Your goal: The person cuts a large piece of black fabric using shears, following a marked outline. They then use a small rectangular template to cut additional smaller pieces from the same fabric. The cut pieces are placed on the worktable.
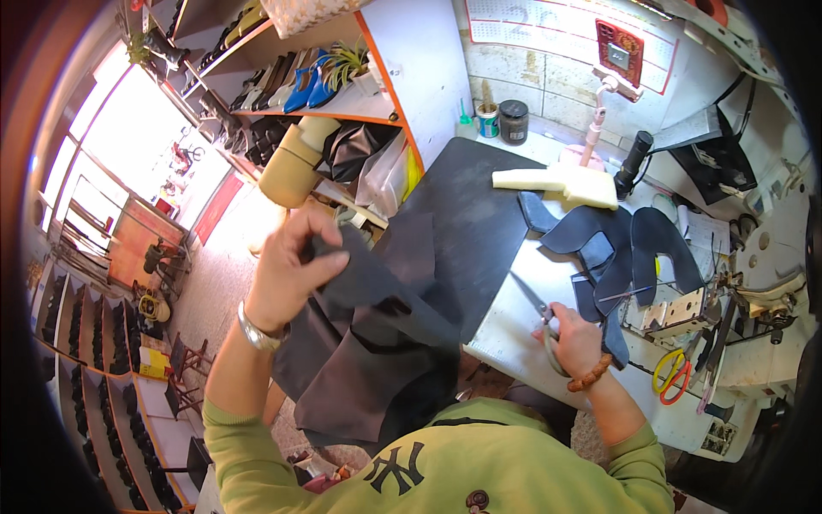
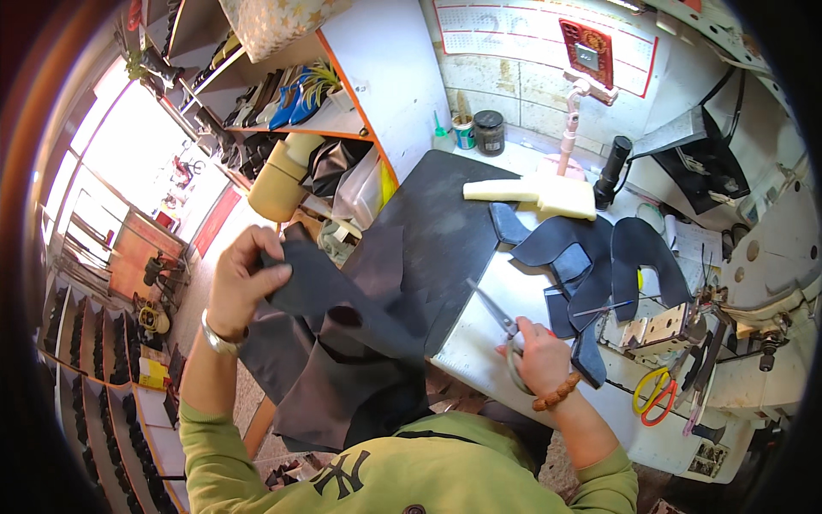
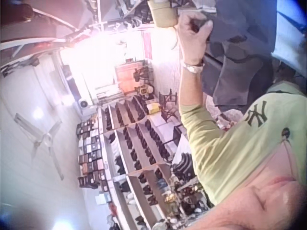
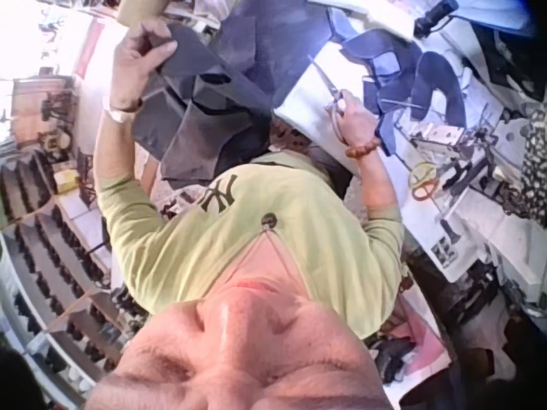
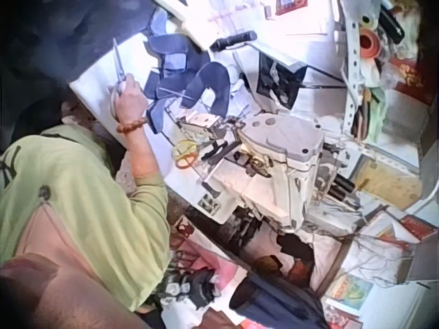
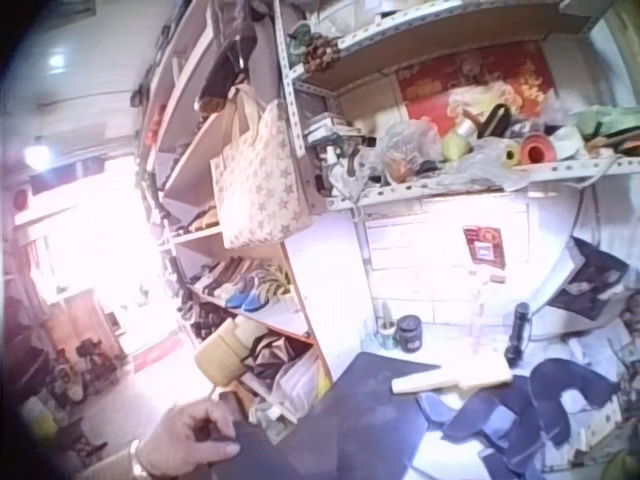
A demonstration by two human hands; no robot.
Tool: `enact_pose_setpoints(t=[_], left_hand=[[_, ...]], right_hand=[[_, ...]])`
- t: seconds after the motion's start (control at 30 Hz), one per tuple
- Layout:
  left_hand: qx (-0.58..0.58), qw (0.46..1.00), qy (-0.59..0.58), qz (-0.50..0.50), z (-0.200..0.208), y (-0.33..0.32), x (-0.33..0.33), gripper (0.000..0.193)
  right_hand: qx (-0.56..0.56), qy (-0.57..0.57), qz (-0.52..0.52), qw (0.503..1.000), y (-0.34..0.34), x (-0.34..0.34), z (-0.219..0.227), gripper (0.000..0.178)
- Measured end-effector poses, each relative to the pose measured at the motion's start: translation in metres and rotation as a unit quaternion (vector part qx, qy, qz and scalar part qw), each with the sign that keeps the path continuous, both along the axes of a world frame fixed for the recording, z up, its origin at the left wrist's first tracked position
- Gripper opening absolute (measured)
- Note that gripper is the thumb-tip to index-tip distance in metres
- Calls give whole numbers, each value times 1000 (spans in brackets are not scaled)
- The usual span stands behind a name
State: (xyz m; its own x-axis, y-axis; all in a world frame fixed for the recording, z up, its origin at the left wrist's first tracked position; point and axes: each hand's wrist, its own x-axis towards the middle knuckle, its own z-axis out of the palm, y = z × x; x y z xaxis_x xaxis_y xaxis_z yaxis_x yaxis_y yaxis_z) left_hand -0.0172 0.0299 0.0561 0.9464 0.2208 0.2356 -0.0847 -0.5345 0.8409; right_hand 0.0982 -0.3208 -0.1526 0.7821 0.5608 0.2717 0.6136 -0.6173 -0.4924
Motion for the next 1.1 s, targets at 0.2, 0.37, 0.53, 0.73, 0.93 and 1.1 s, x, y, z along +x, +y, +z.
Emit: enact_pose_setpoints(t=[0.2, 0.37, 0.53, 0.73, 0.93, 1.1], left_hand=[[-56, 981, -126, -138, 78, -46, 71, 23], [-156, 950, -171, -211, 80, -42, 91, 26], [-137, 980, -41, -136, -14, 16, 93, 29], [285, 953, 44, 94, -172, 59, 86, 63], [-454, 887, 43, 79, -214, -18, 24, 21], [-506, 833, 112, 195, -203, -58, 28, 39]], right_hand=[[-92, -70, 97, 989, 37, -8, 1, 45], [-149, -147, 243, 947, 65, -39, -9, 35], [-159, -54, 313, 935, 44, -59, -14, 34], [-165, 131, 298, 931, -18, -52, 2, 47], [80, 315, 132, 936, -45, -55, -1, 45], [324, 644, 11, 693, -36, -50, -7, 43]])
